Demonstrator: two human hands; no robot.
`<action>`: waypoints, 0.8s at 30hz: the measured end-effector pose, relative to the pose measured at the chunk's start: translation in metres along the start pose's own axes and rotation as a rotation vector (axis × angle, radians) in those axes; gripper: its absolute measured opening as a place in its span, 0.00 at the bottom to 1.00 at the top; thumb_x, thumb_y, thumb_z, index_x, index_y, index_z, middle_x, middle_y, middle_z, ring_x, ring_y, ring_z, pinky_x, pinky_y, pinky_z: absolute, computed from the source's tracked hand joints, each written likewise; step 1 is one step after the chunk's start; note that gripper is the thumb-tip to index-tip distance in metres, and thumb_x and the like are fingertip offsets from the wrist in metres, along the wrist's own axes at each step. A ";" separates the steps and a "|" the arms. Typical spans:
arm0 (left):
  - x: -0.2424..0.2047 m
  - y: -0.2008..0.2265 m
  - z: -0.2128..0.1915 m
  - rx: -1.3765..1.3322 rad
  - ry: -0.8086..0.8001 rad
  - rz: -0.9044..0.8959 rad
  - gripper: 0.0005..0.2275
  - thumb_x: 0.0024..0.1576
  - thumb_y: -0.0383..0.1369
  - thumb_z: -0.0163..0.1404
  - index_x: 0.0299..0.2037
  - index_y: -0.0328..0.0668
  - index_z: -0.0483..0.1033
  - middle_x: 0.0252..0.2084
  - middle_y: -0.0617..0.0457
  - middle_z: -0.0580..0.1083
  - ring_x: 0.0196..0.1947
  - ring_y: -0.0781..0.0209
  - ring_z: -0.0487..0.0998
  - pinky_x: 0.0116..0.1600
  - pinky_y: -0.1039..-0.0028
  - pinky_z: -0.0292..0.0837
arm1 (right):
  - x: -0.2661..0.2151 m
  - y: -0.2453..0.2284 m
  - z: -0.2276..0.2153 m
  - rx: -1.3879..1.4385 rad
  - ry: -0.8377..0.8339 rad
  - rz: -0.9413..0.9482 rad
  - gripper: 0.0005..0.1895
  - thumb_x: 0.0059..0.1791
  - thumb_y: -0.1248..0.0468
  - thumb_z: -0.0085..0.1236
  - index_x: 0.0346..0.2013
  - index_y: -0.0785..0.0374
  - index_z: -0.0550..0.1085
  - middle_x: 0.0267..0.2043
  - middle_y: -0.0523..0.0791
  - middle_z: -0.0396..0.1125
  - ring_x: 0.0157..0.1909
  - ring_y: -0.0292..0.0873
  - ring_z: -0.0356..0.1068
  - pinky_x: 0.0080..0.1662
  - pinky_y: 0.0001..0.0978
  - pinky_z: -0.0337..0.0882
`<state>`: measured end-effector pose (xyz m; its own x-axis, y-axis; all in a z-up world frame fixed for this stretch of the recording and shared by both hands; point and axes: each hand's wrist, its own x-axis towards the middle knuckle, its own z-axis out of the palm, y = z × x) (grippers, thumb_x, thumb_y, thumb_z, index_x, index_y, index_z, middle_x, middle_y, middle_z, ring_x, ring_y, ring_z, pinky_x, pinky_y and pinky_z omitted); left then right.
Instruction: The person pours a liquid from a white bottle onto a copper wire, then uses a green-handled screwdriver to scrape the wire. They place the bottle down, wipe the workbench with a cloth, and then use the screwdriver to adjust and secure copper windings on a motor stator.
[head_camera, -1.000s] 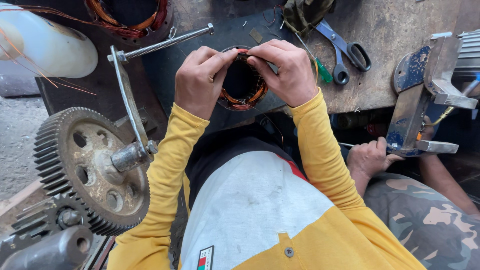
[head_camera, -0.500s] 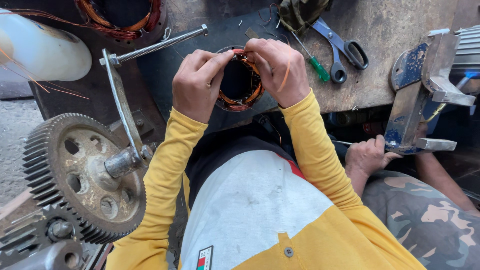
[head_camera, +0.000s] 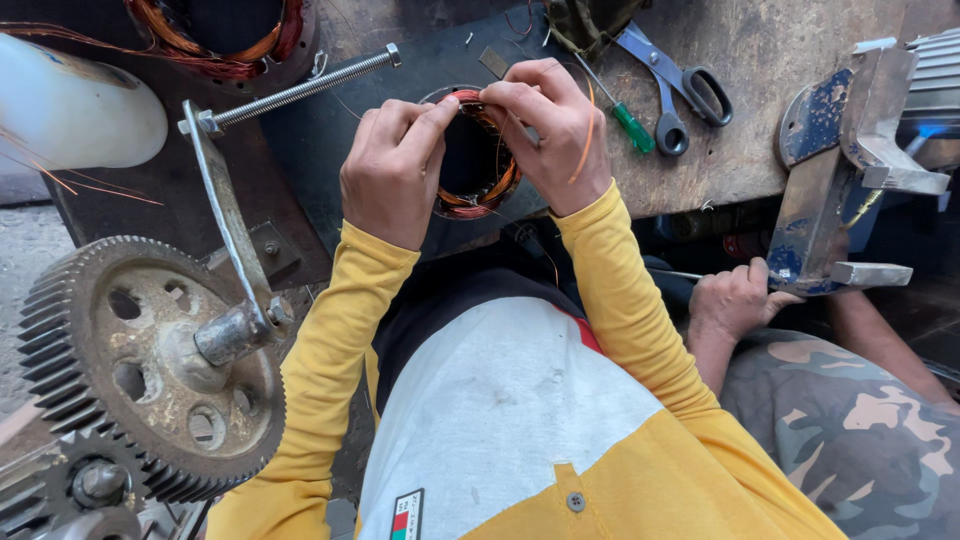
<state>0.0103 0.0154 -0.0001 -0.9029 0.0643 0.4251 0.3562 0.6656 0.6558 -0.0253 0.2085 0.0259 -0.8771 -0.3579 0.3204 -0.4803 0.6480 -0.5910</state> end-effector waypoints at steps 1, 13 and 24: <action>0.001 0.000 0.000 0.005 -0.002 0.005 0.12 0.60 0.23 0.60 0.52 0.42 0.82 0.41 0.54 0.74 0.41 0.57 0.76 0.44 0.69 0.76 | 0.001 -0.001 0.001 -0.015 0.004 0.012 0.10 0.52 0.72 0.66 0.47 0.62 0.78 0.44 0.48 0.72 0.40 0.44 0.76 0.42 0.32 0.77; 0.005 0.009 -0.002 0.146 -0.059 -0.012 0.11 0.60 0.24 0.58 0.52 0.42 0.82 0.40 0.55 0.73 0.39 0.59 0.75 0.41 0.71 0.77 | -0.005 0.001 -0.016 -0.026 -0.141 -0.028 0.19 0.51 0.77 0.60 0.56 0.63 0.78 0.47 0.49 0.74 0.46 0.49 0.76 0.47 0.35 0.76; 0.001 0.004 -0.014 0.045 -0.144 -0.060 0.15 0.62 0.24 0.56 0.58 0.50 0.81 0.47 0.56 0.75 0.45 0.56 0.75 0.48 0.68 0.76 | -0.011 0.011 -0.010 0.062 -0.054 -0.001 0.12 0.53 0.75 0.62 0.50 0.63 0.79 0.48 0.49 0.75 0.48 0.47 0.78 0.49 0.33 0.79</action>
<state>0.0138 0.0076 0.0118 -0.9485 0.1274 0.2900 0.2925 0.7036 0.6476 -0.0210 0.2258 0.0235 -0.8743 -0.3956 0.2814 -0.4786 0.6055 -0.6358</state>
